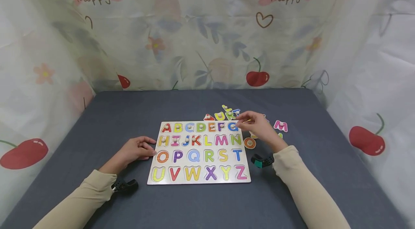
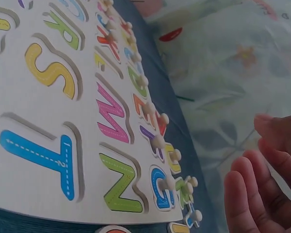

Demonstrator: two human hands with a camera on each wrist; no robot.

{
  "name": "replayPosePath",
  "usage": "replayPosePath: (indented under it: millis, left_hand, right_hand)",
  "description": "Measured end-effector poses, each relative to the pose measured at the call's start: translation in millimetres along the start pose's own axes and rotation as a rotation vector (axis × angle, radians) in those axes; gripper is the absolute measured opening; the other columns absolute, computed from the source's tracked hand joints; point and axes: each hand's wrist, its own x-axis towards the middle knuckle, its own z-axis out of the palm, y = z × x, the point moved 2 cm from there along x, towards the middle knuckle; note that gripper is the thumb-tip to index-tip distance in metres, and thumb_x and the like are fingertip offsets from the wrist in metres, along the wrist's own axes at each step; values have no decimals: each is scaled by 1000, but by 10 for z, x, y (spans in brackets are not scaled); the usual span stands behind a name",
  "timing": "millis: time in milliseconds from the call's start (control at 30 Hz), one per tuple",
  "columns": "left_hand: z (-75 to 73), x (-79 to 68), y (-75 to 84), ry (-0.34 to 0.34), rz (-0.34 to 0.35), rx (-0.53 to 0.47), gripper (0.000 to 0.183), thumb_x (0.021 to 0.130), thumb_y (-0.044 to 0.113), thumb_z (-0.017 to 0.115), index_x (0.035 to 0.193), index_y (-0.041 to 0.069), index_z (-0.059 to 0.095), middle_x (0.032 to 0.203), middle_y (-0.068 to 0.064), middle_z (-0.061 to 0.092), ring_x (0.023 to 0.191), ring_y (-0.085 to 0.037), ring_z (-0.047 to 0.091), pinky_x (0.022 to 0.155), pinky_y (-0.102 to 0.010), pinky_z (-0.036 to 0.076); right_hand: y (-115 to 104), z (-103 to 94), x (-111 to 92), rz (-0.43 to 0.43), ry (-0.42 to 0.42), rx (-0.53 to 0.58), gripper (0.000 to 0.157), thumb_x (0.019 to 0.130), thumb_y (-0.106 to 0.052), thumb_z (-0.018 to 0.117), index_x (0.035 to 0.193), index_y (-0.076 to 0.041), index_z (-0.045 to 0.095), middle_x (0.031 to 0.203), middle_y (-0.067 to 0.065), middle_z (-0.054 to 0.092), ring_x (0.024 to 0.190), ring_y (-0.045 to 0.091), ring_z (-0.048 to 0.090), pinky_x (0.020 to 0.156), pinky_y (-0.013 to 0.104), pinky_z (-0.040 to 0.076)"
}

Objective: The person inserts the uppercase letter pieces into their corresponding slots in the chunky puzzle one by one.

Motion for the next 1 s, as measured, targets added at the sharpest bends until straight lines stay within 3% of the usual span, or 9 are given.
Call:
replayPosePath:
  millis: [200,400,667,833,1000]
  left_hand:
    - [-4,1,-14,7,1,-7,46,78,11,80,118,1,60,80,-2,69,70,-9,64,63,-24,55]
    - [1,6,-20,12,-4,-8,46,78,11,81,118,1,61,81,-3,69,70,-10,64,63,-25,55]
    - [-4,13,-20,17,-10,-16,46,78,11,81,118,2,61,80,-3,68,68,-10,63,62,-24,54]
    - [-4,9,-23,17,-15,-16,45,78,11,81,118,2,61,80,-3,68,68,-10,63,62,-24,54]
    - [0,9,-27,19,-7,-10,45,78,11,81,117,2,61,81,-3,68,69,-10,63,63,-25,55]
  right_hand:
    - [27,-34,200,33,2,17,47,93,-28,66,129,-2,54,121,16,59,109,33,59,98,50,47]
    - [-34,-29,493,26,-5,49,45,94,-23,65,132,-2,51,130,20,56,119,37,56,102,51,44]
    - [-113,1,860,44,30,-5,47,94,-24,64,136,-7,51,134,18,54,120,33,54,104,50,42]
    - [-39,56,1063,55,23,17,47,95,-15,62,138,0,48,134,22,52,120,37,55,103,47,44]
    - [51,109,1198,97,15,-75,45,94,-14,63,136,0,51,131,23,56,117,36,57,103,48,43]
